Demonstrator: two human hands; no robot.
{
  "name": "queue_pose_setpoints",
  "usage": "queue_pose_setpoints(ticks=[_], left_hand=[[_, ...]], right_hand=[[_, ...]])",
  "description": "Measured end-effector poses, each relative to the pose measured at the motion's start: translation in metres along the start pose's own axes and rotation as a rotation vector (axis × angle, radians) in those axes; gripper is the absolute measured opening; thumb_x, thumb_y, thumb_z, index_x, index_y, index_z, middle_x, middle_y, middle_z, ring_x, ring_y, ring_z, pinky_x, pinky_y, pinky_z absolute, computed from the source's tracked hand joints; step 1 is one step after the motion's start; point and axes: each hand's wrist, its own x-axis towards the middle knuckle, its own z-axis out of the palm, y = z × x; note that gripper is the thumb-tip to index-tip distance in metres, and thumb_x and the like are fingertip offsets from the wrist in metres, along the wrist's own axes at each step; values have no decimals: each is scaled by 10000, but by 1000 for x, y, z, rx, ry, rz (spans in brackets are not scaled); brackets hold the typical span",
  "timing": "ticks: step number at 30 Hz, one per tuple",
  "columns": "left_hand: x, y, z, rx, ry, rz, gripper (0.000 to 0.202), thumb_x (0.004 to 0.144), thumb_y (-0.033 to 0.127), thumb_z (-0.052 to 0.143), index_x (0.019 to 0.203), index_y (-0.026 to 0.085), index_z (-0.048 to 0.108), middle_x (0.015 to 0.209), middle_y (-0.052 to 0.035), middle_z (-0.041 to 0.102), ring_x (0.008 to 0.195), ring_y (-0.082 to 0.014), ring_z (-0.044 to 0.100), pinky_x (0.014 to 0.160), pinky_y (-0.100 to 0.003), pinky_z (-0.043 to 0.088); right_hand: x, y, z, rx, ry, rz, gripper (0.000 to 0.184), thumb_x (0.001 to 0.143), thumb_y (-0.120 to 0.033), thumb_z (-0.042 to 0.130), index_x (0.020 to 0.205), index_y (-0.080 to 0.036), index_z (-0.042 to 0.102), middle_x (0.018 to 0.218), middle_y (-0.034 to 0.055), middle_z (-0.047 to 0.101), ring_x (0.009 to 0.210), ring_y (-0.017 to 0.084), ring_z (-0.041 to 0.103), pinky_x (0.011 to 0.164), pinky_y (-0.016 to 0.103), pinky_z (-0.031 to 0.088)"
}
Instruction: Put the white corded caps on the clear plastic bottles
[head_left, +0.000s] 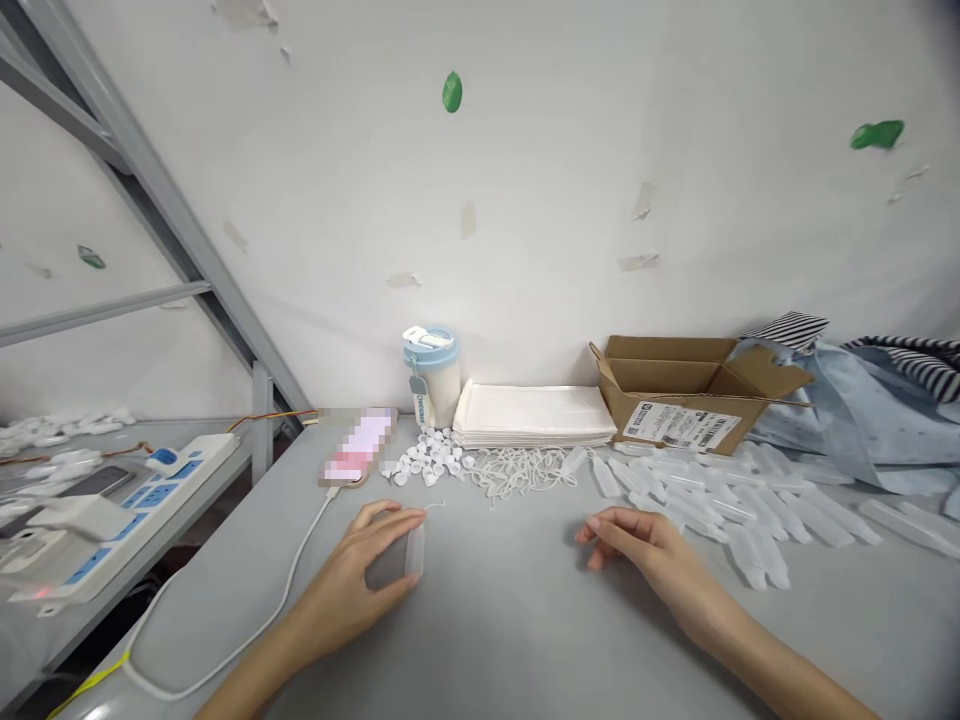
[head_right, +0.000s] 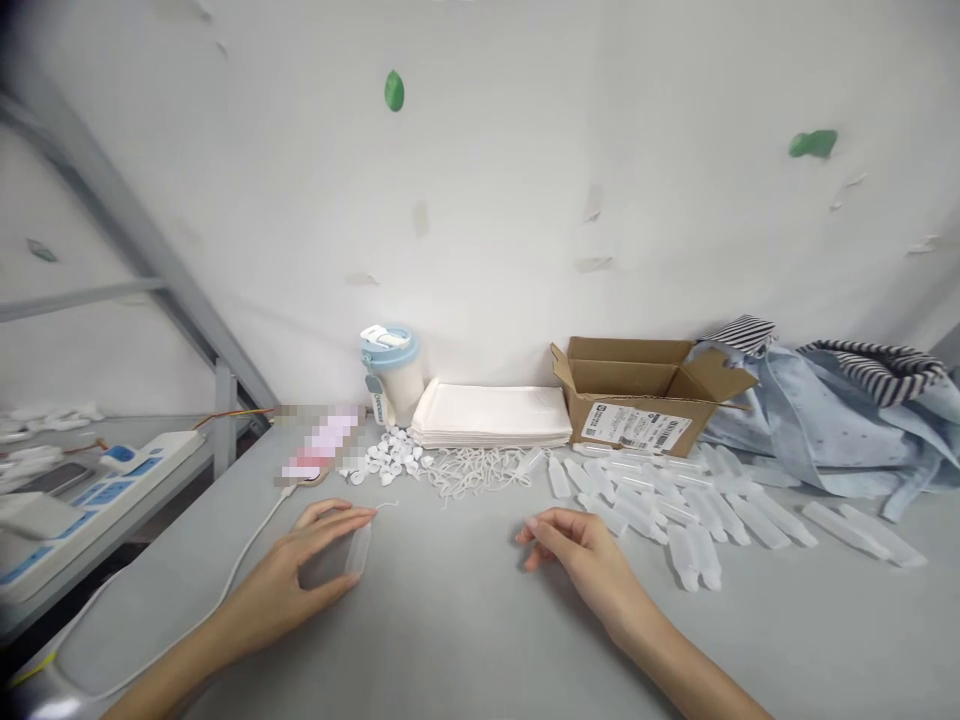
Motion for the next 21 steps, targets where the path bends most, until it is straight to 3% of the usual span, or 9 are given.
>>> queue_pose_setpoints(ticks=[16, 21], left_hand=[[-7, -14, -33, 83, -31, 67, 556, 744, 106, 609, 1255, 320, 570, 1295, -32, 615, 1271, -257, 486, 995, -449, 476], [-7, -11, -39, 92, -53, 70, 514, 828, 223, 602, 1324, 299, 493, 1429, -71, 475, 1357, -291, 366, 1032, -513, 413]], right_hand=[[1, 2, 4, -82, 8, -33, 411, 771, -591, 544, 666, -223, 693, 590, 41, 680, 730, 264, 620, 790, 380, 429], [1, 3, 5, -96, 26, -24, 421, 769, -588, 533, 746, -214, 727, 588, 40, 681, 731, 267, 621, 799, 385, 429]])
